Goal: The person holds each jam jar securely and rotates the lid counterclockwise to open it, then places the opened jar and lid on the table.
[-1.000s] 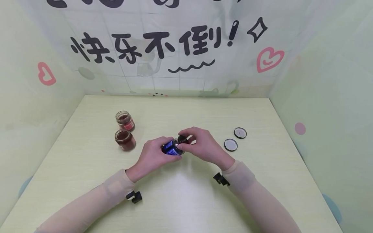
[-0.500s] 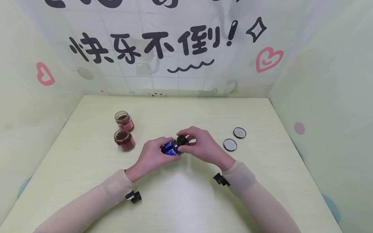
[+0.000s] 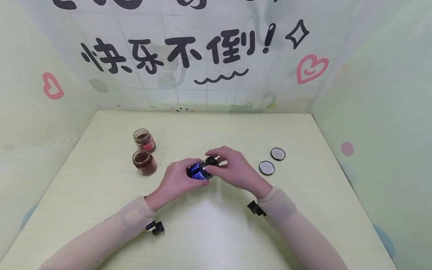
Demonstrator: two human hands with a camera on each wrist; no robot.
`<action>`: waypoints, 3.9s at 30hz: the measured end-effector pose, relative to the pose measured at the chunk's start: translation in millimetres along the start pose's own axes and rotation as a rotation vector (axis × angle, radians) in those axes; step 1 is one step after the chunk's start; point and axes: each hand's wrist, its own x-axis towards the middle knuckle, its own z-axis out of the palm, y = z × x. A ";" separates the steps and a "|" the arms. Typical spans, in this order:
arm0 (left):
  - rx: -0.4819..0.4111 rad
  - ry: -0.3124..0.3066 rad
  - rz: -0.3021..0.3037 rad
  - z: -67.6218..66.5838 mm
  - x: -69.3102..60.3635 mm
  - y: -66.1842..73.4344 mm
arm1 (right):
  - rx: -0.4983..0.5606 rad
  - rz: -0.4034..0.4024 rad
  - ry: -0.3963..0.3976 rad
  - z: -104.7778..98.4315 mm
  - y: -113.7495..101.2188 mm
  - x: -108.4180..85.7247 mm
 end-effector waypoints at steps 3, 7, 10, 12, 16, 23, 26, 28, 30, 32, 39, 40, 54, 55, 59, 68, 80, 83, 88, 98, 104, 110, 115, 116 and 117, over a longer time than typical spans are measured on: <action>0.000 0.007 -0.007 -0.4 -0.9 1.4 | -0.076 0.073 0.055 1.1 -0.2 0.4; 0.007 0.021 0.002 -0.3 -1.3 2.0 | -0.139 0.156 0.088 1.9 -0.1 2.2; 0.016 0.025 0.005 0.7 -1.5 1.0 | -0.152 0.173 0.088 3.2 0.4 3.1; 0.019 0.027 0.005 1.4 -1.7 0.7 | -0.152 0.167 0.090 4.5 1.0 3.5; 0.021 0.027 0.005 1.6 -2.0 1.9 | -0.140 0.161 0.093 5.8 0.5 3.6; 0.020 0.022 -0.003 1.6 -1.8 3.4 | -0.124 0.160 0.086 5.4 -0.9 4.1; 0.024 0.020 -0.005 1.7 -1.6 3.6 | -0.120 0.163 0.081 5.2 -0.8 4.1; 0.029 0.020 -0.006 1.7 -1.4 3.6 | -0.115 0.165 0.078 5.1 -1.0 3.8; 0.030 0.024 -0.009 1.6 -1.4 3.8 | -0.109 0.168 0.076 5.1 -1.0 3.8; 0.033 0.027 -0.013 1.5 -1.3 4.1 | -0.103 0.167 0.075 5.0 -1.2 4.0; 0.034 0.027 -0.040 1.2 -0.7 4.9 | -0.082 0.160 0.071 4.9 -0.9 5.0; 0.035 0.026 -0.042 1.1 -0.6 4.8 | -0.080 0.157 0.070 4.8 -0.8 5.2; 0.029 0.002 -0.066 0.6 0.3 2.7 | -0.093 0.124 0.055 5.1 1.9 6.3; 0.022 0.002 -0.067 0.7 0.1 2.5 | -0.091 0.124 0.055 5.2 2.1 6.2; -0.001 0.002 -0.075 1.0 -0.7 1.5 | -0.078 0.122 0.058 5.8 3.3 5.8; -0.019 0.009 -0.082 1.0 -0.8 -0.2 | -0.049 0.105 0.073 6.0 2.5 4.4; -0.036 0.015 -0.089 1.0 0.1 0.4 | -0.003 0.057 0.125 5.7 6.8 3.6; -0.043 0.015 -0.101 1.5 0.4 -0.2 | 0.011 0.042 0.137 5.6 8.0 3.6; -0.057 0.024 -0.112 1.4 1.1 -1.2 | 0.020 0.036 0.152 5.1 9.0 3.1; -0.087 0.037 -0.144 1.2 2.8 -4.4 | 0.024 0.039 0.163 3.4 11.3 3.2; -0.086 0.047 -0.161 0.5 4.3 -5.4 | 0.032 0.044 0.168 1.7 12.4 3.0; -0.095 0.061 -0.186 1.0 6.1 -8.5 | 0.046 0.065 0.167 0.5 15.9 3.9; -0.138 0.071 -0.230 1.2 8.4 -11.5 | 0.062 0.088 0.163 -0.8 20.4 5.0; -0.144 0.077 -0.235 1.1 9.2 -12.1 | 0.061 0.095 0.162 -1.2 21.6 5.4; -0.150 0.083 -0.238 1.2 10.0 -13.1 | 0.059 0.101 0.161 -1.6 22.8 5.9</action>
